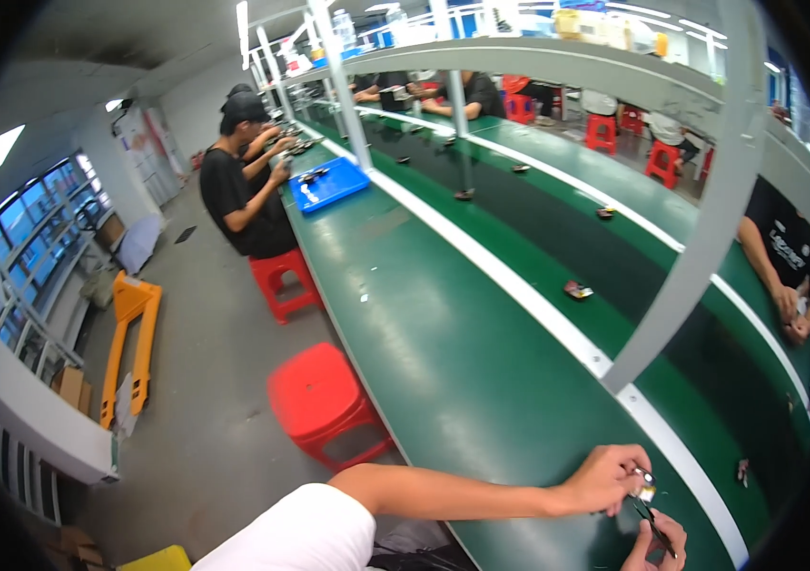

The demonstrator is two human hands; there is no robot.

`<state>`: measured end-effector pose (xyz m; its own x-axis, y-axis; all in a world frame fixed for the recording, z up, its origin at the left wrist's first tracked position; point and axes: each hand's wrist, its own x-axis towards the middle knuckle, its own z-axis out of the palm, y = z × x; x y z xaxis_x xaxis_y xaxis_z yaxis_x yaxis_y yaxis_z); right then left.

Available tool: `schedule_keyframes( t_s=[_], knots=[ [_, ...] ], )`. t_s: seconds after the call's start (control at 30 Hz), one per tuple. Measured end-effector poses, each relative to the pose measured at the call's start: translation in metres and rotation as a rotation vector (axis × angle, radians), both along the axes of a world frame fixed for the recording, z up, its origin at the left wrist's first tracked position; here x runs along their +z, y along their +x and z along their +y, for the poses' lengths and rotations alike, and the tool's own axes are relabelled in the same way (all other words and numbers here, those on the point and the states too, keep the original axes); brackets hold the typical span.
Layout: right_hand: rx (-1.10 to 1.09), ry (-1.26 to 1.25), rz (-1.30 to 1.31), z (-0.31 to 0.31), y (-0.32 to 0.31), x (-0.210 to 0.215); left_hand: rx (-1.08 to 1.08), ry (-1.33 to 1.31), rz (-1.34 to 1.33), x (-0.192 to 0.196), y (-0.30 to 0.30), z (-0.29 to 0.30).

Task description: Assemble small electronic circuit boards or components on a production line.

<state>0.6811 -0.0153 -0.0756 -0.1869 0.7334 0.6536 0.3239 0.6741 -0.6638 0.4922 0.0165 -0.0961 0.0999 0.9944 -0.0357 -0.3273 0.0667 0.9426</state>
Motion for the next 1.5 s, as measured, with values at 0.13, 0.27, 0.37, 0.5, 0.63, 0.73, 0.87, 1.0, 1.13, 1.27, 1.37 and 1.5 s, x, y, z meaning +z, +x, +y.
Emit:
schedule_keyframes(
  t_s=[0.13, 0.27, 0.37, 0.5, 0.63, 0.73, 0.87, 1.0, 1.13, 1.27, 1.37, 1.5],
  knots=[
    [-0.255, -0.074, 0.014, -0.005, 0.006, 0.005, 0.047, -0.027, 0.055, 0.000, 0.001, 0.011],
    [-0.177, -0.005, 0.068, 0.014, -0.014, -0.002, 0.141, 0.007, 0.155, 0.006, -0.020, 0.011],
    [-0.174, -0.008, 0.034, 0.017, -0.017, -0.004, 0.079, 0.052, 0.292, 0.006, -0.024, 0.035],
    [-0.231, -0.073, 0.043, 0.014, -0.004, -0.008, 0.092, 0.206, 0.451, 0.020, 0.015, 0.106],
    [-0.221, 0.023, 0.123, 0.021, -0.007, -0.012, 0.191, 0.180, 0.675, 0.020, 0.017, 0.160],
    [-0.194, 0.077, 0.085, 0.022, -0.005, -0.014, 0.506, 0.550, 1.437, 0.021, 0.025, 0.172],
    [-0.167, -0.004, -0.011, 0.019, 0.001, -0.012, 0.425, 0.705, 1.286, 0.037, 0.065, 0.186],
    [-0.175, 0.009, 0.009, 0.020, 0.000, -0.014, -0.257, 0.388, 0.838, 0.042, 0.124, 0.209],
    [-0.159, 0.010, -0.012, 0.020, -0.007, -0.012, -0.320, 0.332, 0.928, 0.025, 0.148, 0.225],
    [-0.128, 0.033, -0.035, 0.017, -0.009, -0.012, -0.258, 0.302, 1.051, 0.022, 0.154, 0.222],
    [-0.106, -0.015, -0.002, 0.018, -0.011, -0.014, -0.264, 0.308, 0.824, 0.010, 0.144, 0.228],
    [-0.166, 0.020, -0.006, 0.015, -0.002, -0.017, -0.185, 0.246, 0.620, 0.018, 0.142, 0.205]
  ],
)
